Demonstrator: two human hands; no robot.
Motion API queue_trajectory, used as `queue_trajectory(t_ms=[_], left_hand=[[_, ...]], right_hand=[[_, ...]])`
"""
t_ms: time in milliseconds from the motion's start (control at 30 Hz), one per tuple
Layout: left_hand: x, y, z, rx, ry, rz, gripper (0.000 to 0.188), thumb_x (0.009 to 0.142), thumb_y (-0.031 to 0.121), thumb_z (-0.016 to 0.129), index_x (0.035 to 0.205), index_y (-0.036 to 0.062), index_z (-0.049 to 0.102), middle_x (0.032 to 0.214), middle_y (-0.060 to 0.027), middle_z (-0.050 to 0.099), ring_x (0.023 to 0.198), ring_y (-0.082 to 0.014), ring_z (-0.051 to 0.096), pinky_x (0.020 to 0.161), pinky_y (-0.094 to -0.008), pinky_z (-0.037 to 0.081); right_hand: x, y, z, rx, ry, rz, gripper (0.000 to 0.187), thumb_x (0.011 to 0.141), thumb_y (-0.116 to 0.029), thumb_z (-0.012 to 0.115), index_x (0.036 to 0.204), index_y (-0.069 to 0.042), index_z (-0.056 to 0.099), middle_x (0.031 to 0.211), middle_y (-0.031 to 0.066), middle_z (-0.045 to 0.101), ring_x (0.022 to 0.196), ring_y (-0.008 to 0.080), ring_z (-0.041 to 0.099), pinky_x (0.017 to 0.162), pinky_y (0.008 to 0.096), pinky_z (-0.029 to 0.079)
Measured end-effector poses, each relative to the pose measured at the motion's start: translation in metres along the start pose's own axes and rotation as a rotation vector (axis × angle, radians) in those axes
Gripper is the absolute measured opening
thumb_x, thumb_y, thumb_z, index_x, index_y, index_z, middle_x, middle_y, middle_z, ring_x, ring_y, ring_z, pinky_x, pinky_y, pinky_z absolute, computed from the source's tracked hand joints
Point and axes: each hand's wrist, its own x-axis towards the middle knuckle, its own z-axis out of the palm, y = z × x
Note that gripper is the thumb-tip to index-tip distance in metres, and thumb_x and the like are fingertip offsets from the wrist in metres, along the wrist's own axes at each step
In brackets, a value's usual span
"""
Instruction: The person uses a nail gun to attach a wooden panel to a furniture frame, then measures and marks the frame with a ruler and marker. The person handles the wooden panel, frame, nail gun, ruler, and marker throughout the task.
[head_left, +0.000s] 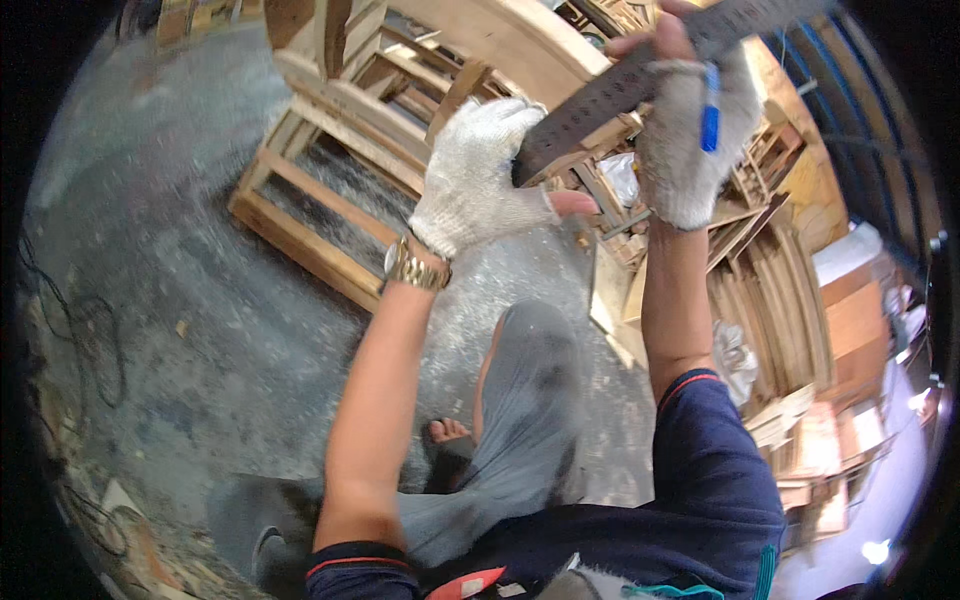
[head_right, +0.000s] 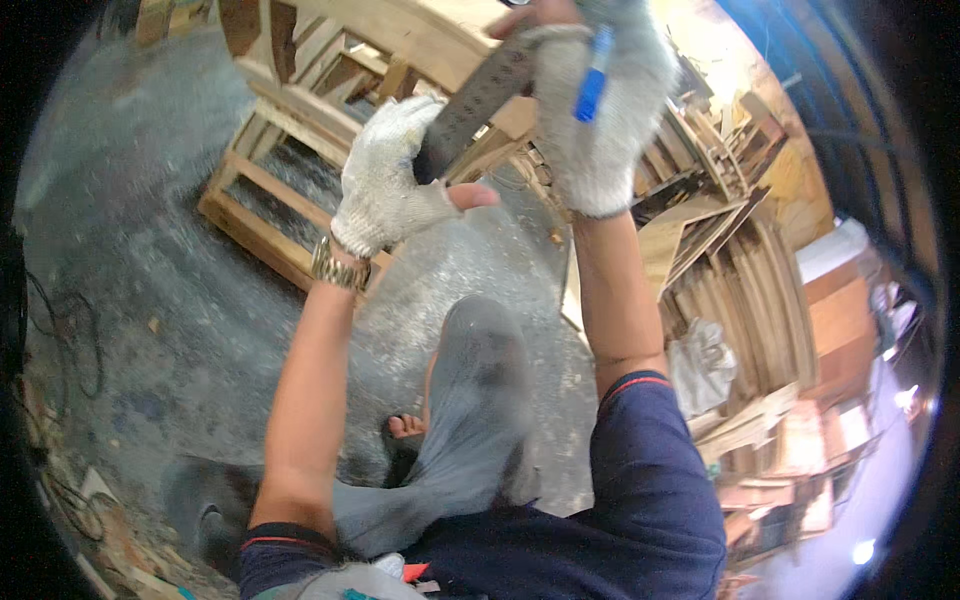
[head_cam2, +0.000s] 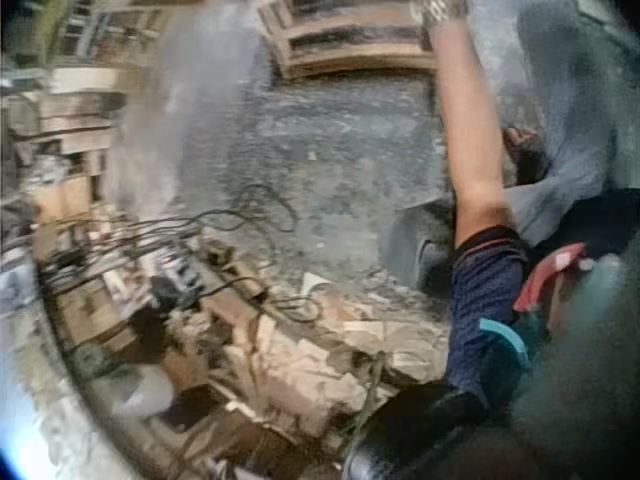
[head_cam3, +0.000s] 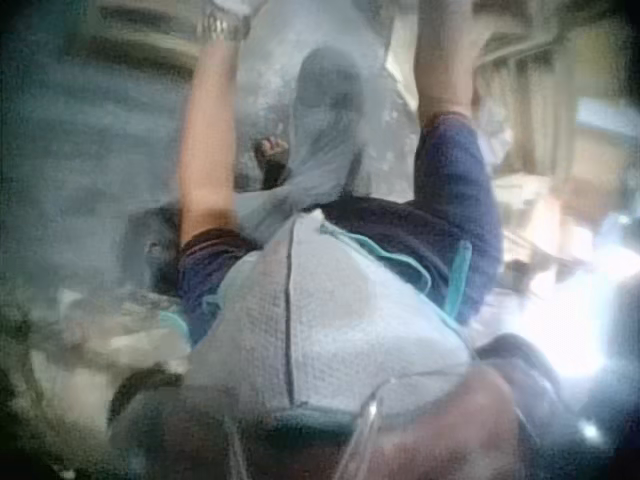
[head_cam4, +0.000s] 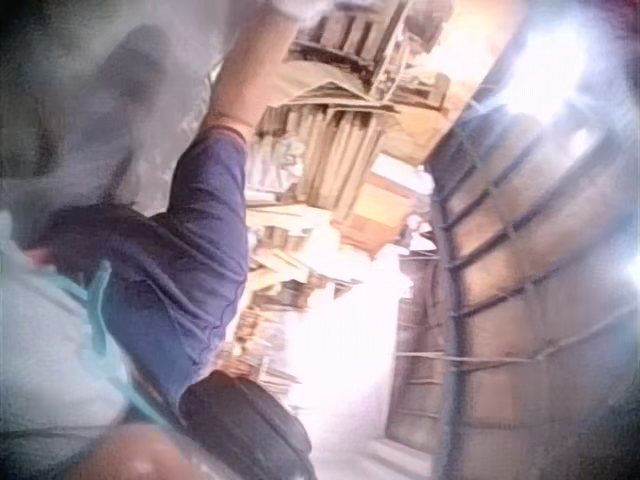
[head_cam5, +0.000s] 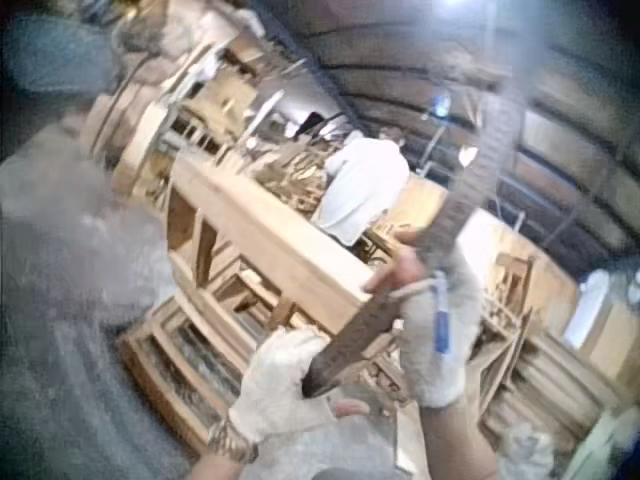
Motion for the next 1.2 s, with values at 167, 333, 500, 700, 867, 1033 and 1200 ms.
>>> queue_trajectory(t_ms=[167, 333, 500, 700, 867, 1033, 1200], left_hand=[[0.026, 0.037, -0.015, 0.034, -0.038, -0.297, 0.023, 0.087, 0.021, 0.079, 0.082, 0.003, 0.065, 0.057, -0.0061, 0.052, 0.052, -0.0185, 0.048, 0.053, -0.0349, 0.041], [0.023, 0.022, -0.048, 0.07, 0.051, -0.304, 0.007, 0.081, 0.004, 0.071, 0.08, 0.0039, 0.064, 0.061, -0.0048, 0.057, 0.053, -0.0144, 0.055, 0.054, -0.0317, 0.045], [0.034, 0.02, -0.09, 0.018, 0.239, -0.405, 0.006, 0.088, -0.002, 0.071, 0.089, -0.0008, 0.065, 0.074, 0.0013, 0.061, 0.069, -0.0071, 0.054, 0.065, -0.0259, 0.047], [0.025, 0.024, -0.144, 0.026, 0.501, -0.6, 0.03, 0.092, 0.001, 0.073, 0.118, -0.0028, 0.059, 0.11, -0.01, 0.067, 0.099, -0.0162, 0.065, 0.09, -0.0301, 0.055], [0.034, 0.053, -0.196, 0.313, 0.499, -0.551, 0.029, 0.093, 0.004, 0.074, 0.118, -0.001, 0.06, 0.104, -0.006, 0.064, 0.087, -0.0109, 0.058, 0.076, -0.0264, 0.051], [0.045, 0.082, -0.24, 0.58, 0.149, -0.494, 0.026, 0.094, 0.006, 0.072, 0.116, 0.0004, 0.058, 0.097, -0.0034, 0.062, 0.082, -0.0092, 0.054, 0.075, -0.0277, 0.049], [0.077, 0.084, -0.213, 0.396, 0.38, -0.512, 0.026, 0.094, 0.008, 0.072, 0.115, 0.0015, 0.058, 0.101, -0.0035, 0.064, 0.085, -0.01, 0.058, 0.076, -0.0266, 0.051]], right_hand=[[0.031, -0.013, -0.034, -0.423, -0.298, 0.022, 0.037, 0.108, -0.033, 0.052, 0.111, -0.002, 0.071, 0.086, 0.0073, 0.076, 0.072, 0.0118, 0.068, 0.065, 0.026, 0.052], [0.069, 0.092, -0.044, -0.004, -0.273, 0.086, 0.038, 0.103, -0.03, 0.054, 0.113, 0.004, 0.068, 0.097, 0.0171, 0.075, 0.09, 0.0239, 0.073, 0.078, 0.0353, 0.057], [0.114, 0.17, 0.022, -0.263, -0.465, 0.187, 0.036, 0.093, -0.033, 0.069, 0.109, -0.001, 0.064, 0.092, 0.016, 0.073, 0.084, 0.023, 0.07, 0.075, 0.0368, 0.054], [0.162, 0.24, 0.097, -0.543, -0.711, 0.322, 0.055, 0.095, -0.053, 0.06, 0.108, 0.001, 0.067, 0.099, 0.0184, 0.074, 0.087, 0.0281, 0.073, 0.077, 0.0374, 0.057], [0.155, 0.304, 0.122, -0.63, -0.801, 0.35, 0.082, 0.09, -0.073, 0.049, 0.122, 0.001, 0.067, 0.121, 0.0289, 0.068, 0.109, 0.0406, 0.069, 0.095, 0.0456, 0.053], [0.142, 0.288, 0.115, -0.669, -0.683, 0.516, 0.066, 0.091, -0.059, 0.052, 0.125, -0.006, 0.069, 0.119, 0.0212, 0.072, 0.112, 0.0358, 0.07, 0.095, 0.0434, 0.054], [0.137, 0.257, 0.096, -0.582, -0.692, 0.527, 0.061, 0.092, -0.055, 0.051, 0.126, -0.006, 0.066, 0.121, 0.0231, 0.07, 0.113, 0.0362, 0.069, 0.097, 0.0442, 0.053]])
